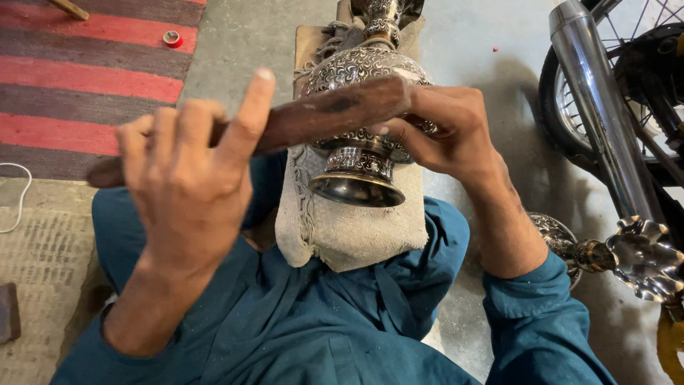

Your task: The person sits on the floor with an ornate metal vase resting on a cloth cushion and uses a small chisel and a wooden mallet to strike and deepen decorative patterns on the vase surface, repositioning the chisel around the body of the vase as they work.

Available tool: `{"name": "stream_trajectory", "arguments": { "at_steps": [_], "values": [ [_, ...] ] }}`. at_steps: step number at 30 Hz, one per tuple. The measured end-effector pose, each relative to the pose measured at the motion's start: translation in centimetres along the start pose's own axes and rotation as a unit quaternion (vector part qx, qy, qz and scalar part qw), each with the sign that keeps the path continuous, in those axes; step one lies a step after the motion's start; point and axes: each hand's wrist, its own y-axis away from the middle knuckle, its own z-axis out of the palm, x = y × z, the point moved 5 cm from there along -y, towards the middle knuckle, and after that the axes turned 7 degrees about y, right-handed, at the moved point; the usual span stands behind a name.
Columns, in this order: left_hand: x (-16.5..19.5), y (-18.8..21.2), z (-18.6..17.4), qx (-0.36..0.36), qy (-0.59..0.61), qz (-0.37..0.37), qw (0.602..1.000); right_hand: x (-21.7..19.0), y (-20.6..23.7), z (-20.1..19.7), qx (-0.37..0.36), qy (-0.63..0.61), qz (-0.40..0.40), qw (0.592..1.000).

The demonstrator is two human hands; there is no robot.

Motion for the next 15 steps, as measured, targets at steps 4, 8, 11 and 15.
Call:
{"name": "stream_trajectory", "arguments": {
  "at_steps": [4,8,11,15],
  "values": [
    [-0.5,-0.3,0.5,0.002,-0.094,0.028,0.995,-0.6,-0.1,-0.3,0.003,0.011,0.01,1.0],
    [-0.8,-0.3,1.2,0.008,-0.095,0.034,0.995,-0.7,-0.2,-0.3,-0.018,-0.002,0.024,1.0],
    [-0.7,0.0,1.0,0.01,-0.088,0.038,0.995,-0.9,-0.3,-0.3,-0.001,-0.03,-0.002,1.0],
    [-1.3,0.3,0.4,0.011,-0.079,0.013,0.997,-0.1,-0.5,0.2,-0.018,-0.062,0.028,0.998]
  ]
}}
